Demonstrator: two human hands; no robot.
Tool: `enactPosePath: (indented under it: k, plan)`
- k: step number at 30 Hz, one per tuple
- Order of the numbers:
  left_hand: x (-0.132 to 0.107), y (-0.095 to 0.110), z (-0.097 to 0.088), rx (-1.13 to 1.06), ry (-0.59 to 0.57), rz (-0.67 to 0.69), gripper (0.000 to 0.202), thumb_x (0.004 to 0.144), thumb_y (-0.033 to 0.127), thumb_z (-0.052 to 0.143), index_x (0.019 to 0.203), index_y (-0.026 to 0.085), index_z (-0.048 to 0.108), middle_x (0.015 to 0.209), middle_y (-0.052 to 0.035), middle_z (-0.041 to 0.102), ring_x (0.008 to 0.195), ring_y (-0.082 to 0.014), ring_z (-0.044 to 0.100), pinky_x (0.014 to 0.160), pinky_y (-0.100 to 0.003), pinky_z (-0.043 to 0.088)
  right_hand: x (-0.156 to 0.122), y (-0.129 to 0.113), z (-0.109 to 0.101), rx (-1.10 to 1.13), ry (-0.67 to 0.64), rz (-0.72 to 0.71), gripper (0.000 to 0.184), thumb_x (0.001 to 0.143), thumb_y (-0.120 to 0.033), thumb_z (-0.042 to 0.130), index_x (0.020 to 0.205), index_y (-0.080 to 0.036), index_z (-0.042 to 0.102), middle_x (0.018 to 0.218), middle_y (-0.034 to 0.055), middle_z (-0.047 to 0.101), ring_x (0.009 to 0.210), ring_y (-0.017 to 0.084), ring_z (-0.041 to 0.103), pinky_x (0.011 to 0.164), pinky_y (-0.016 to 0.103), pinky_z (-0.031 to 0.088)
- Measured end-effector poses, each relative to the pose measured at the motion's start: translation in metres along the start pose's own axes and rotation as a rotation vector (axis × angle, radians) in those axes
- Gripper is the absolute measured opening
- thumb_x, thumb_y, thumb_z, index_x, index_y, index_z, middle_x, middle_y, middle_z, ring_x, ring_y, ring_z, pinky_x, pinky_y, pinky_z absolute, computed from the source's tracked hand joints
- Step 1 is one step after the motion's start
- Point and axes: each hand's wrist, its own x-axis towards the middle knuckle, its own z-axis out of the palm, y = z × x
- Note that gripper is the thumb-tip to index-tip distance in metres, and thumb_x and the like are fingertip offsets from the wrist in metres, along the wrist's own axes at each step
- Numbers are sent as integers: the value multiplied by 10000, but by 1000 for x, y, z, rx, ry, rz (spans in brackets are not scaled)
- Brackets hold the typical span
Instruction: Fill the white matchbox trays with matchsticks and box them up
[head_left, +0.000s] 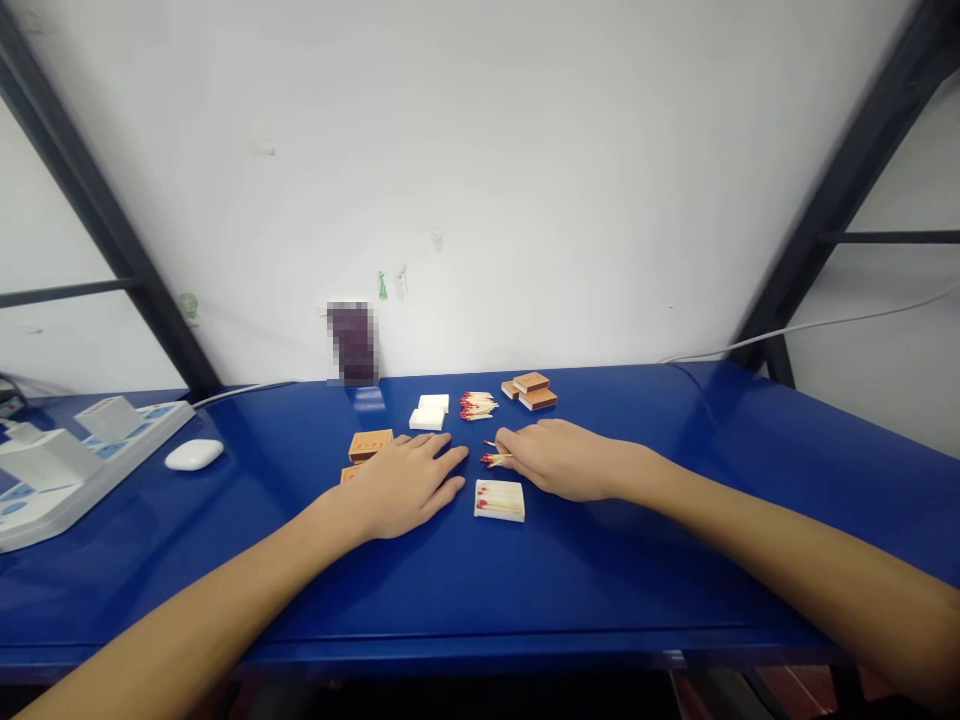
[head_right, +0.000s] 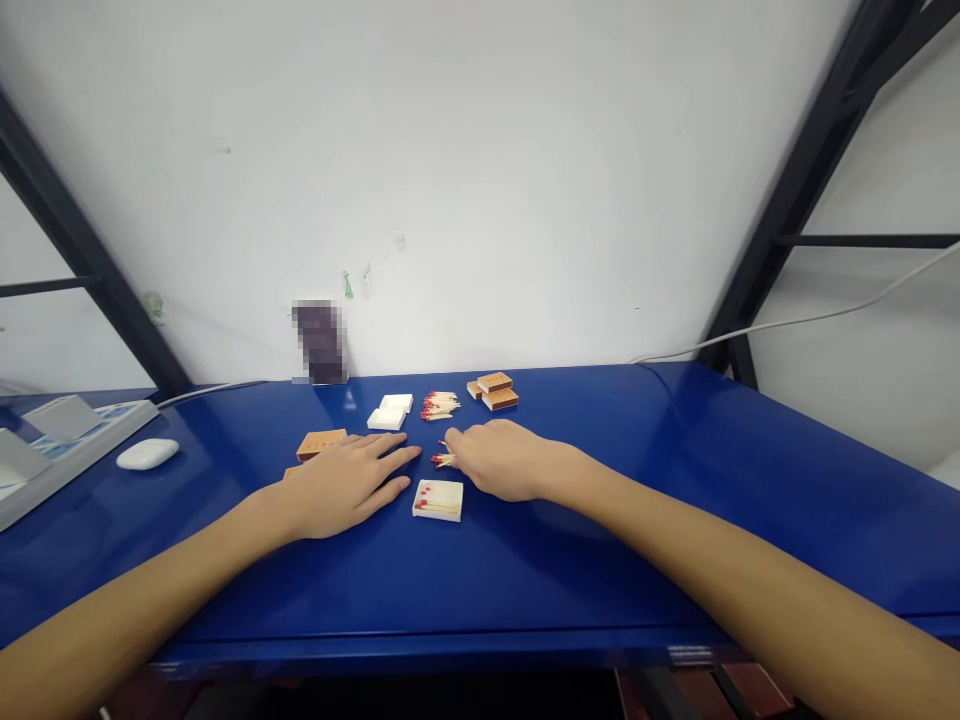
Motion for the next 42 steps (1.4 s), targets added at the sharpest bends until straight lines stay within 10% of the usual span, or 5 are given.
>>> enactPosePath:
  k: [29,42]
  plan:
    - [0,0,-2,-14,15,24,425,1032,394,280,1325,185,506,1286,-138,578,1112,-295,598,874,-433,477,-11,-14,-23,376,-123,-124,232,955,-369,411,834,-198,512,637,-10,530,535,131,422,540,264,251]
    - [-3,18,-22,-30,150,184,293,975,287,383,1085,174,630,857,-72,626,818,-220,597,783,-369,443,-10,-14,-17,262,-48,-159,254,960,-361,437,826,-184,561,698,12,575,561,135,457,541,267,268]
